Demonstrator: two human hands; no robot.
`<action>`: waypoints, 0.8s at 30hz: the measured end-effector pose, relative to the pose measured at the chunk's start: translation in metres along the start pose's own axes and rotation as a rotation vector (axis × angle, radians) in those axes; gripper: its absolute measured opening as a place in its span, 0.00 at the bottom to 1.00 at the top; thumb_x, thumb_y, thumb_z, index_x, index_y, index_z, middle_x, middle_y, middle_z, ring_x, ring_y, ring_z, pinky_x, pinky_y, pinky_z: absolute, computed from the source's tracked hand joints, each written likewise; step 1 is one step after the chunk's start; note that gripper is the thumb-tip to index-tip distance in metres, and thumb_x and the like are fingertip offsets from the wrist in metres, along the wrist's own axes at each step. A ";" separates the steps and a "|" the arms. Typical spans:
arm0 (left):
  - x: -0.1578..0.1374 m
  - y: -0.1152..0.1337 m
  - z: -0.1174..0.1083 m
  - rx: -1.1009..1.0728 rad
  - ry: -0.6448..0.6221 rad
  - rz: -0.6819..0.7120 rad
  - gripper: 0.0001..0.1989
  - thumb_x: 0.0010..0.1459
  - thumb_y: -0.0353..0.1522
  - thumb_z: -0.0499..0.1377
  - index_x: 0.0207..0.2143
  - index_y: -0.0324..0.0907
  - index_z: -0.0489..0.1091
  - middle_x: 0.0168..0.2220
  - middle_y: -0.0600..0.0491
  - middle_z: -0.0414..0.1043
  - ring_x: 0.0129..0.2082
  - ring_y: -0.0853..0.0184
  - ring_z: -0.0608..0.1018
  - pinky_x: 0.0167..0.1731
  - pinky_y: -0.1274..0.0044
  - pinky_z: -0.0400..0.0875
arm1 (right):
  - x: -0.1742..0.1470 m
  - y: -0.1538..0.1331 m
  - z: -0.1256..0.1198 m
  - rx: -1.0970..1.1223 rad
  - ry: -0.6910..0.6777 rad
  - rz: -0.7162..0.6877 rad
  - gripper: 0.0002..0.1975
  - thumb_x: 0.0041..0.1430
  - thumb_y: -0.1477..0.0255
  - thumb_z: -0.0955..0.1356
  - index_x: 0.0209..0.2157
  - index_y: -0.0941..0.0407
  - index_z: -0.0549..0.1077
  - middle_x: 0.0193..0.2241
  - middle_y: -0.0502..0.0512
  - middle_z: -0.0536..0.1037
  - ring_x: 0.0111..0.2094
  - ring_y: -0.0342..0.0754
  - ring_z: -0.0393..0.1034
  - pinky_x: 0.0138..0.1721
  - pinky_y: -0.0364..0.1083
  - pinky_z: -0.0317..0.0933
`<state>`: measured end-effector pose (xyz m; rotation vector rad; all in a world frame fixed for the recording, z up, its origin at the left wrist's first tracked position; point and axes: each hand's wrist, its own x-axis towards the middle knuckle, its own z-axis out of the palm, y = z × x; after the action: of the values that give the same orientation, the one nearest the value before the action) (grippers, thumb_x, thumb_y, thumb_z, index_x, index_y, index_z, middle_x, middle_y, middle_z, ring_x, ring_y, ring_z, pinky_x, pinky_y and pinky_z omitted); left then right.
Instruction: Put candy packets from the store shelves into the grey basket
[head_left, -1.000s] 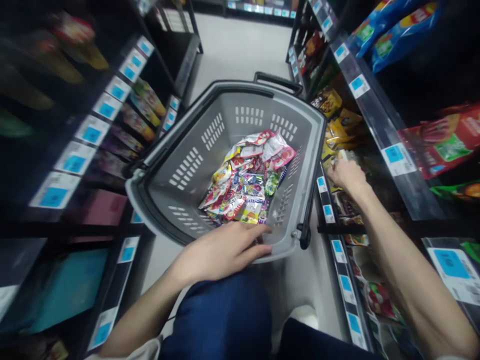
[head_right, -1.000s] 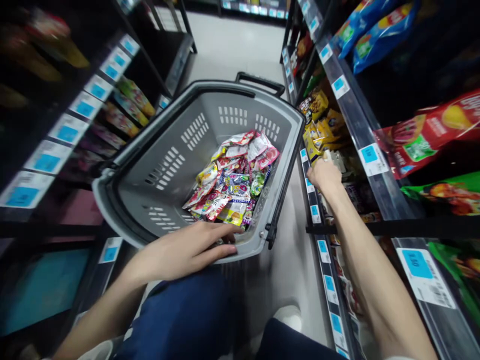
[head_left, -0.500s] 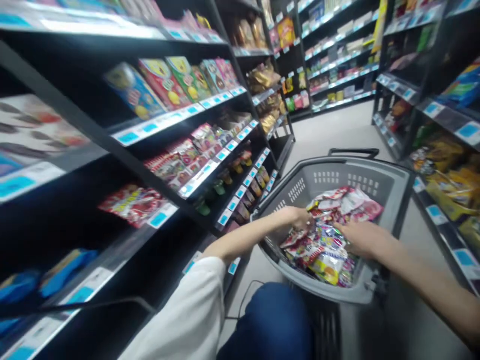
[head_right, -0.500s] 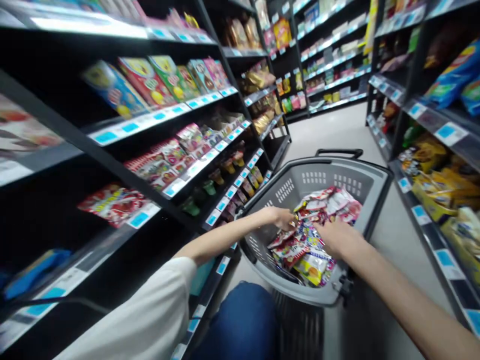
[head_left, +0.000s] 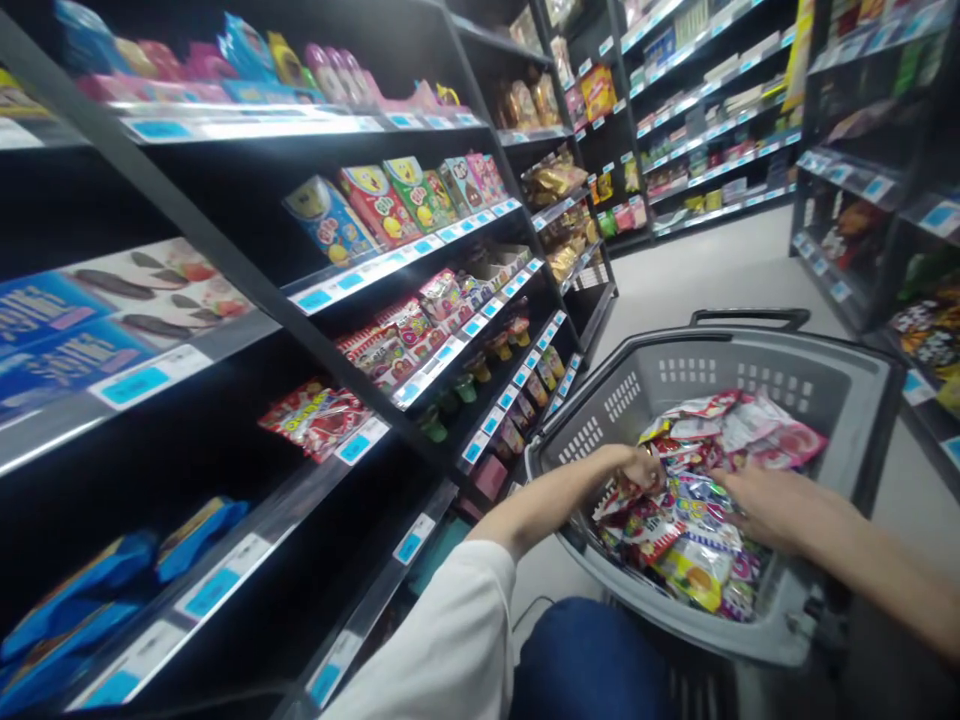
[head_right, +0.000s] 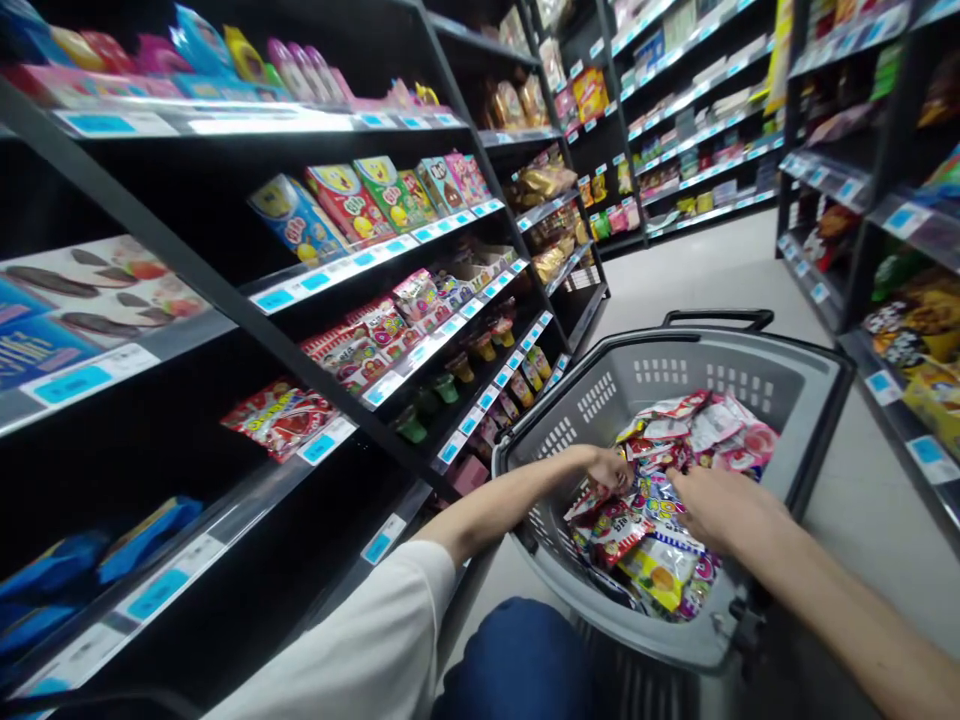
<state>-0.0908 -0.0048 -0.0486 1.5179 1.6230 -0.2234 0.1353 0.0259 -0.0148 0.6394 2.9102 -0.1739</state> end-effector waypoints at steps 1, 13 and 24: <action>-0.004 0.001 -0.008 -0.056 0.001 0.025 0.08 0.44 0.22 0.56 0.28 0.39 0.71 0.20 0.58 0.67 0.24 0.68 0.74 0.30 0.73 0.77 | -0.001 -0.001 -0.002 0.010 0.002 0.020 0.22 0.63 0.73 0.65 0.57 0.64 0.71 0.44 0.75 0.78 0.44 0.68 0.77 0.43 0.59 0.70; -0.078 0.084 -0.027 -1.358 0.592 0.675 0.11 0.53 0.30 0.65 0.41 0.40 0.76 0.38 0.52 0.78 0.33 0.73 0.78 0.43 0.77 0.74 | -0.011 0.014 -0.039 0.755 0.576 0.127 0.24 0.63 0.56 0.65 0.55 0.55 0.68 0.48 0.62 0.79 0.50 0.62 0.75 0.51 0.60 0.68; -0.073 0.066 -0.027 -1.083 1.045 0.470 0.25 0.46 0.37 0.73 0.46 0.42 0.74 0.46 0.47 0.77 0.43 0.66 0.79 0.43 0.75 0.72 | -0.023 0.014 -0.051 1.536 0.428 0.160 0.27 0.52 0.52 0.75 0.46 0.55 0.73 0.28 0.57 0.81 0.28 0.54 0.79 0.29 0.51 0.77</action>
<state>-0.0549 -0.0239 0.0450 1.0452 1.5287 1.6685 0.1560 0.0369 0.0379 1.0897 2.4468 -2.5504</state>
